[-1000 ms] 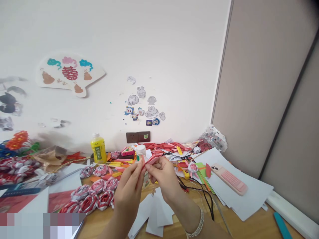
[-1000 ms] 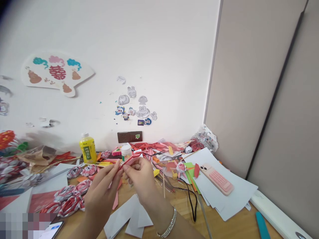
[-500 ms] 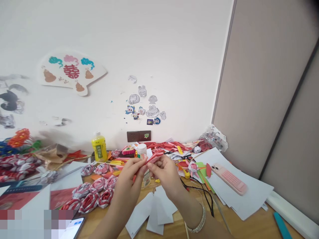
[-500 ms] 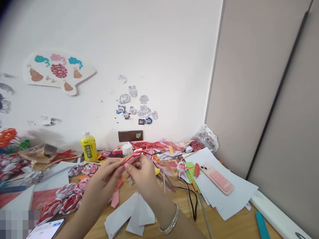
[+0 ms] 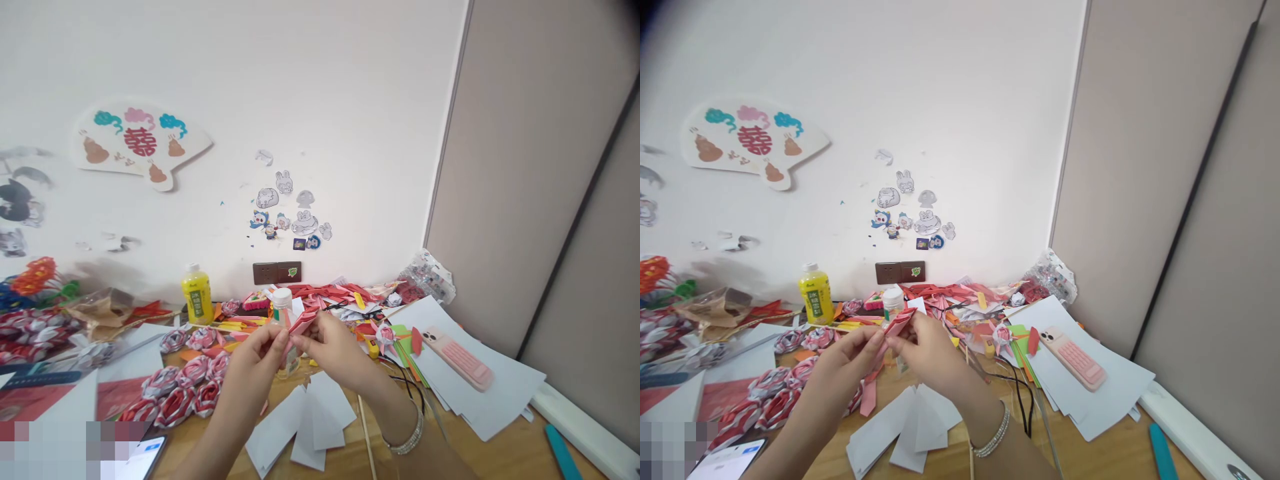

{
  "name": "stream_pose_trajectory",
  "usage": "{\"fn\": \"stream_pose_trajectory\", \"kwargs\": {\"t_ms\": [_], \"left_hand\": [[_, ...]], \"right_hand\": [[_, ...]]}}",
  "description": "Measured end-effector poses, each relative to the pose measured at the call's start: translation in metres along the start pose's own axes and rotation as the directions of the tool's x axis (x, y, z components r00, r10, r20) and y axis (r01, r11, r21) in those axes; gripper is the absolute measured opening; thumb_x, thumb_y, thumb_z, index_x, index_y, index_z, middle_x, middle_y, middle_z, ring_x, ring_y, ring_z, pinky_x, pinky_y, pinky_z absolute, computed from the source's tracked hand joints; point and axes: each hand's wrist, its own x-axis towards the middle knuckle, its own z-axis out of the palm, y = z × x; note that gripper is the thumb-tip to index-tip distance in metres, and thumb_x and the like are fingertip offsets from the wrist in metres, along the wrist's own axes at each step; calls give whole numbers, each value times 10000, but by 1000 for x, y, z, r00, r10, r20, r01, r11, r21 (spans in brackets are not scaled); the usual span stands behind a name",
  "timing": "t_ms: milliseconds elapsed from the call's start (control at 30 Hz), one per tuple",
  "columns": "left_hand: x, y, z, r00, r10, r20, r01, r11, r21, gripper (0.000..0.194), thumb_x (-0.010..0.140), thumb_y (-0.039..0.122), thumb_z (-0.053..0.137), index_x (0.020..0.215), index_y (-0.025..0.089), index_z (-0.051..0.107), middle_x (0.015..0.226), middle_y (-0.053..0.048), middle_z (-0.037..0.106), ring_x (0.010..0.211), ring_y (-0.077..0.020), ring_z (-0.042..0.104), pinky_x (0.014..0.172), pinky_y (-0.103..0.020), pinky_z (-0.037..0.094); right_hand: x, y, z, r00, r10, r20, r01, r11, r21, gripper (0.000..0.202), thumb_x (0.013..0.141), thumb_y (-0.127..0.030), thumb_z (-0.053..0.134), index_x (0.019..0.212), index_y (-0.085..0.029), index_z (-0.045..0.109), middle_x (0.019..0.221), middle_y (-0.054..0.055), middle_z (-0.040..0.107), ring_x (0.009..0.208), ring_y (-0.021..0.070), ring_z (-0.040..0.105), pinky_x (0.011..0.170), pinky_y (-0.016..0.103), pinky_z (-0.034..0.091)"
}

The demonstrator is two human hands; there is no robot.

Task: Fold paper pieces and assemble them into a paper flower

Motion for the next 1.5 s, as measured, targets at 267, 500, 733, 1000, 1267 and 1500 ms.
{"fn": "stream_pose_trajectory", "kwargs": {"t_ms": [267,500,733,1000,1267,1500], "left_hand": [[-1,0,1,981,-156,114,166,982,-86,331,725,481,518,578,192,452,441,96,388,306,-63,355,357,-192,204],[2,-6,2,963,-197,186,232,954,-191,375,710,490,535,527,192,400,418,93,363,305,-45,276,346,-192,159],[4,-12,2,923,-171,344,314,853,-417,344,695,420,603,523,167,446,435,69,392,402,-51,262,415,-178,256],[4,-15,1,845,-172,507,433,777,-458,204,701,317,623,628,157,518,559,43,425,466,-60,306,450,-189,275],[2,-14,9,967,212,142,-241,942,234,252,828,341,383,682,202,535,587,10,516,564,-151,478,527,-245,381],[6,-35,11,671,707,224,-541,260,800,220,843,211,368,760,174,568,594,-36,566,539,-179,512,514,-271,368]], "right_hand": [[-1,-5,-2,996,77,-56,-79,996,-48,47,703,-188,591,705,-168,548,619,-10,574,580,132,541,514,228,394],[-2,-7,0,990,76,-117,-97,977,-191,56,681,-170,601,696,-172,546,649,-5,560,601,137,524,531,240,382],[0,-3,-15,990,62,124,-73,993,90,217,672,-285,663,821,-171,552,680,-16,532,617,110,497,525,203,379],[0,-1,-18,980,27,196,-57,987,149,212,627,-296,702,725,-163,569,670,-15,549,628,116,514,577,225,402],[4,2,-16,988,125,93,-146,951,274,264,601,-333,715,715,-150,564,568,-37,513,448,65,423,410,179,328],[4,9,-15,979,183,92,-205,885,419,292,590,-357,724,679,-149,539,484,-70,454,383,42,370,395,174,280]]}}
